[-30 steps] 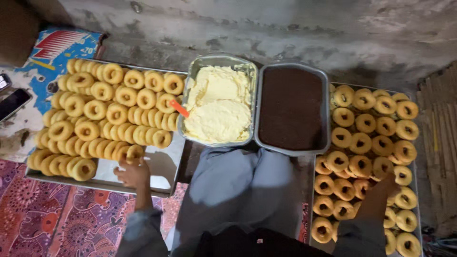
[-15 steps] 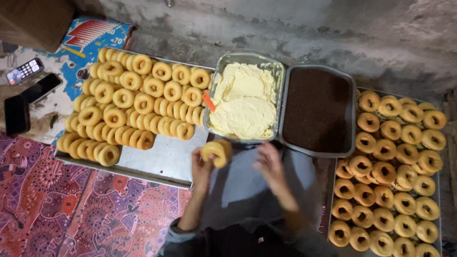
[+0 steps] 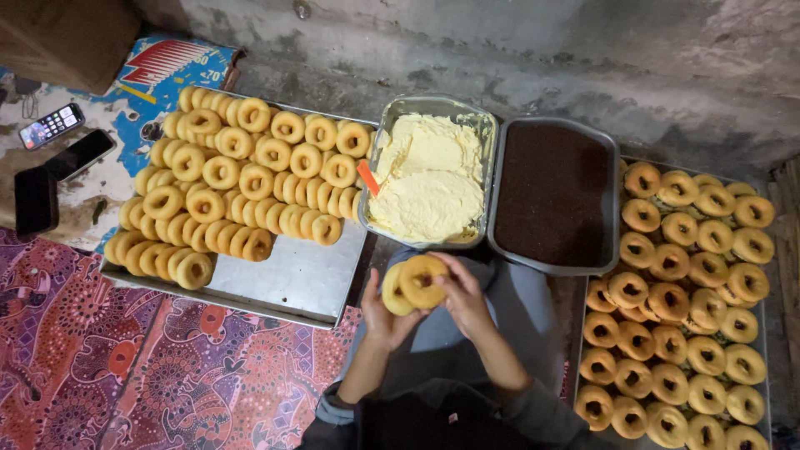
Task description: The person repeatedly picks up plain donuts, inserts cream into the center hole using a small spatula, and places the filled donuts onto a tray. The person works continuously, handling donuts one at a time from a large batch.
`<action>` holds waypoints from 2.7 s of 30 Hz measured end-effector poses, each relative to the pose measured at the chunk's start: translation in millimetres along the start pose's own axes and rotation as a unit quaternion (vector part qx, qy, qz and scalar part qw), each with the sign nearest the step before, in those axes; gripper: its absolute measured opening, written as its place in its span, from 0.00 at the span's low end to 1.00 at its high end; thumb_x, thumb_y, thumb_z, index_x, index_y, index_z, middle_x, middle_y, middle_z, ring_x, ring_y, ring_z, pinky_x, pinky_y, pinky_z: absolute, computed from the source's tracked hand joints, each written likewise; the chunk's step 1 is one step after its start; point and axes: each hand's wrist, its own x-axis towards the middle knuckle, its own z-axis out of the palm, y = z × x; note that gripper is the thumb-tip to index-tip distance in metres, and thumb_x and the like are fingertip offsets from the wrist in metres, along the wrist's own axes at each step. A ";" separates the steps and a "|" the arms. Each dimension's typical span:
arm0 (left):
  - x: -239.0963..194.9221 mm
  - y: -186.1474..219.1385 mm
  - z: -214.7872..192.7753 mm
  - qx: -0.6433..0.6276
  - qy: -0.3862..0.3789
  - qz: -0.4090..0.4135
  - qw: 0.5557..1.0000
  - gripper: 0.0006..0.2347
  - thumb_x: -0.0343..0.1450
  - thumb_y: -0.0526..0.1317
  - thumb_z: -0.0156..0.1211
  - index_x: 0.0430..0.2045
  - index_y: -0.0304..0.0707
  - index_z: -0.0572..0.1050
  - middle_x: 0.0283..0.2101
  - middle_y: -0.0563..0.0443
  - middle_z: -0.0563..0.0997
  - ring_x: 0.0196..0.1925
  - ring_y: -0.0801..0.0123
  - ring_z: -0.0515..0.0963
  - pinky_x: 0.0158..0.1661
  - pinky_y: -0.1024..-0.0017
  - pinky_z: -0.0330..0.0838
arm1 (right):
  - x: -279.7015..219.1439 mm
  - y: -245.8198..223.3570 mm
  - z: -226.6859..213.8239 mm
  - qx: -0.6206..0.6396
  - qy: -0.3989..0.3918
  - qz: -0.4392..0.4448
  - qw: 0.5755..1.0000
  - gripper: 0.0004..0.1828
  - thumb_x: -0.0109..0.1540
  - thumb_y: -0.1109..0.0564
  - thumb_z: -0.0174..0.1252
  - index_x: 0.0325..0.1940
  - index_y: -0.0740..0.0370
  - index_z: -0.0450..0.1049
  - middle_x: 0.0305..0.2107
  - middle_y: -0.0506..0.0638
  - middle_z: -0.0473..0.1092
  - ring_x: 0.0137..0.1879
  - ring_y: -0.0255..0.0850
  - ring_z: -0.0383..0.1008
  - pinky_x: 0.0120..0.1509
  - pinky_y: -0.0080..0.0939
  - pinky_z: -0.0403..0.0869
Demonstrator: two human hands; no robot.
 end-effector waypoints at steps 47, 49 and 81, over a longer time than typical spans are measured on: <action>75.1 33.0 -85.6 0.072 0.149 0.156 0.974 0.23 0.81 0.51 0.34 0.60 0.32 0.68 0.60 0.44 0.75 0.60 0.60 0.76 0.59 0.62 0.71 | 126.7 47.6 -1.0 -0.502 0.012 -0.238 0.832 0.15 0.57 0.64 0.63 0.48 0.59 0.80 0.46 0.53 0.78 0.55 0.53 0.74 0.67 0.52 0.69; 78.0 33.4 -83.9 0.086 0.136 0.158 0.974 0.22 0.81 0.50 0.34 0.60 0.33 0.67 0.60 0.44 0.75 0.60 0.61 0.76 0.59 0.62 0.71 | 120.5 48.4 0.1 -0.465 -0.029 -0.250 0.849 0.16 0.56 0.64 0.64 0.48 0.58 0.81 0.46 0.52 0.78 0.55 0.52 0.74 0.67 0.52 0.68; 87.7 1.7 -70.3 0.121 0.080 0.127 0.981 0.20 0.80 0.45 0.36 0.61 0.30 0.66 0.61 0.42 0.74 0.63 0.58 0.74 0.61 0.60 0.70 | 66.1 -0.9 -35.4 -0.417 0.057 -0.249 0.872 0.20 0.54 0.58 0.72 0.50 0.63 0.78 0.48 0.56 0.76 0.57 0.53 0.73 0.63 0.51 0.72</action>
